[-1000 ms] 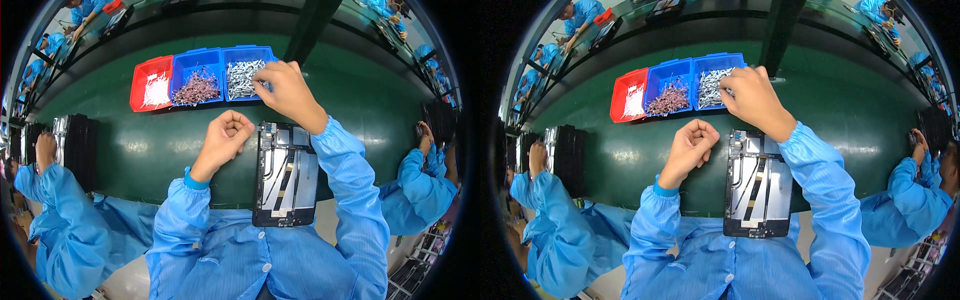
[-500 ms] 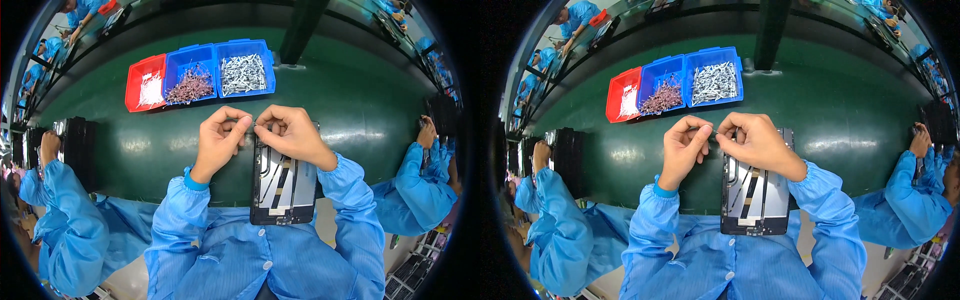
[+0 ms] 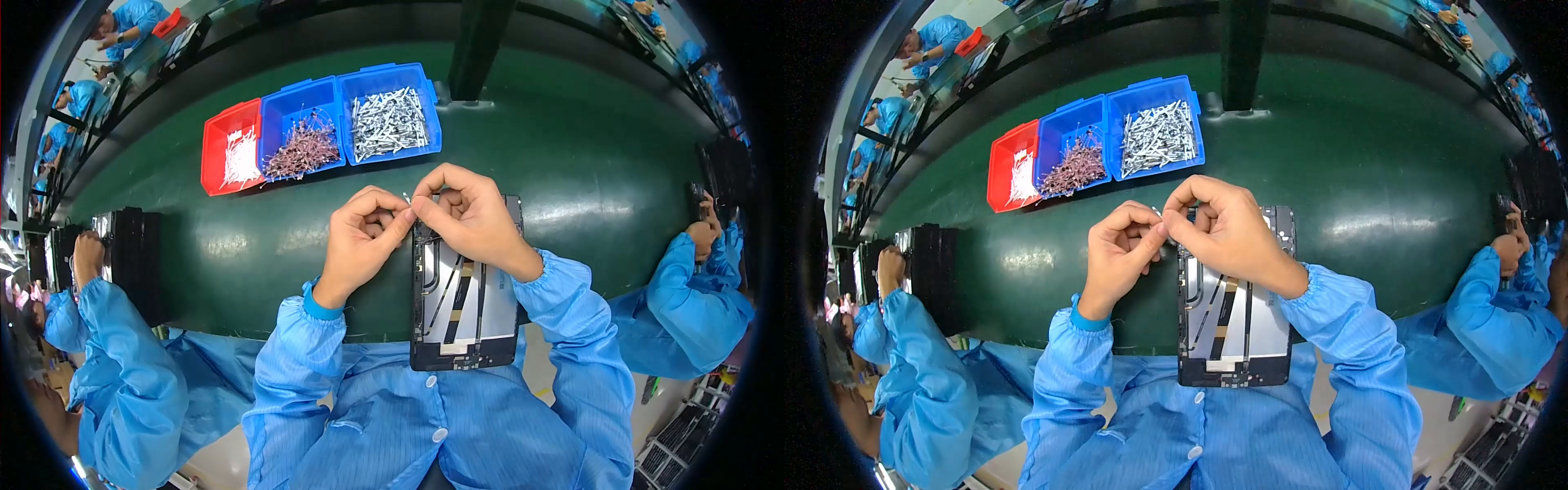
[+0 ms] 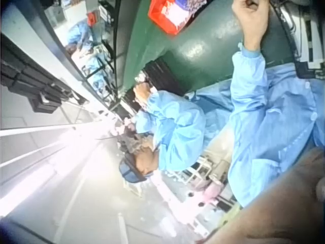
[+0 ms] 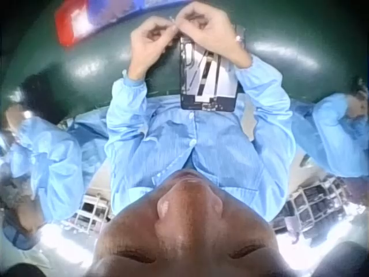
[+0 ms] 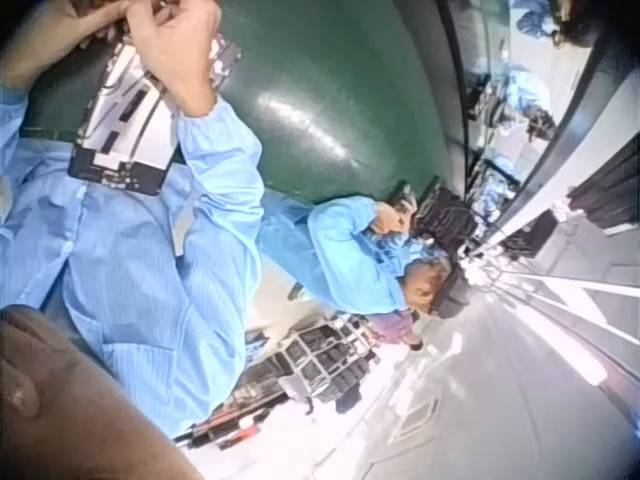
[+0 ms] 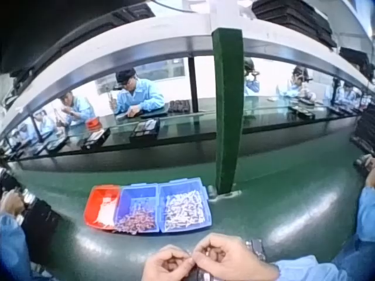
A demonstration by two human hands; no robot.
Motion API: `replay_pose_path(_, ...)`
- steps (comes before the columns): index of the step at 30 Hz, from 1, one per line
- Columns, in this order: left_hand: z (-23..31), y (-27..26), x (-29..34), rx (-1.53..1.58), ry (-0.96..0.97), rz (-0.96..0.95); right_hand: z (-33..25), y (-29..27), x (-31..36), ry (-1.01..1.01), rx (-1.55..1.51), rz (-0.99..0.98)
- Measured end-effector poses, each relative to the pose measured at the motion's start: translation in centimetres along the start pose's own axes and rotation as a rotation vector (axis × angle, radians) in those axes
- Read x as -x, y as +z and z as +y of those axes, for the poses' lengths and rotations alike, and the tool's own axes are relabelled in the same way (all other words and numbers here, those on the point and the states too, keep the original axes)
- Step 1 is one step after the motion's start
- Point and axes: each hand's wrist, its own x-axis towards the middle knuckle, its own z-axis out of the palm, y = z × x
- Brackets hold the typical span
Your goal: The person takes components from storage bins, inserts them into the edges of tablet frames by hand, presses them into place, and sets the tablets down on the assembly line.
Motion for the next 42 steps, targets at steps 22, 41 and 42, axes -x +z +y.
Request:
replay_pose_path(22,1.1,-2.0,-0.1,0.046,-0.227,-0.087,-0.8,-0.8,-0.1,-0.624,0.726,-0.035)
replay_pose_path(41,0.9,-9.1,-1.0,-0.251,0.437,0.984,-0.9,-3.4,2.9,-0.183,-0.059,0.387)
replay_pose_path(42,0.8,-7.4,-0.4,-0.238,0.427,0.96,-0.5,-4.1,3.1,-0.175,-0.132,0.404)
